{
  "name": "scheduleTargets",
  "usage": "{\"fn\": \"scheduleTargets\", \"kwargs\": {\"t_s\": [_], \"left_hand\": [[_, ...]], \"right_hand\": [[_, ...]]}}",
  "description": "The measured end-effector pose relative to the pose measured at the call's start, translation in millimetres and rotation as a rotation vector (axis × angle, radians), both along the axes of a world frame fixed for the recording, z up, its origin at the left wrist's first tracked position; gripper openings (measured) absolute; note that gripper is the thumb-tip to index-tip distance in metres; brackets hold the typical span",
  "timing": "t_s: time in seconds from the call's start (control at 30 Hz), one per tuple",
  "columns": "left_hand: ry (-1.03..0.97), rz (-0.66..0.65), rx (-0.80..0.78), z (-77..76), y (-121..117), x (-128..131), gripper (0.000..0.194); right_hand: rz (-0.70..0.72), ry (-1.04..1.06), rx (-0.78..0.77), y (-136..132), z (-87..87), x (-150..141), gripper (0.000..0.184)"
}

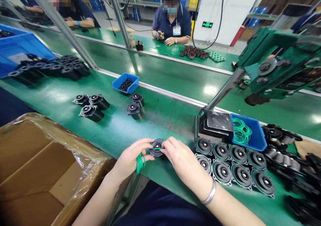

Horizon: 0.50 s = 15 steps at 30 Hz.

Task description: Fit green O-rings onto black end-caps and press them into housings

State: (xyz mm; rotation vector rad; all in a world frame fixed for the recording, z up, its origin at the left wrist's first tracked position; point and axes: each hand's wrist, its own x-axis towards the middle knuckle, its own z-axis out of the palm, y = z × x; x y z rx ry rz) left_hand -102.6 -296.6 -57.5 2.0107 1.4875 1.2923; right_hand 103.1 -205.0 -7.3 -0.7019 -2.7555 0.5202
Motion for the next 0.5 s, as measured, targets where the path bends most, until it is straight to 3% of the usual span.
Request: {"fn": "scheduleTargets", "kwargs": {"t_s": [0.2, 0.5], "left_hand": [[0.039, 0.004, -0.076, 5.2, 0.5, -2.2, 0.019], [0.076, -0.020, -0.115, 9.6, 2.1, -4.8, 0.020]], "right_hand": [[-0.054, 0.042, -0.070, -12.2, -1.4, 0.3, 0.017], [-0.082, 0.075, -0.025, -19.7, -12.6, 1.2, 0.012]]}}
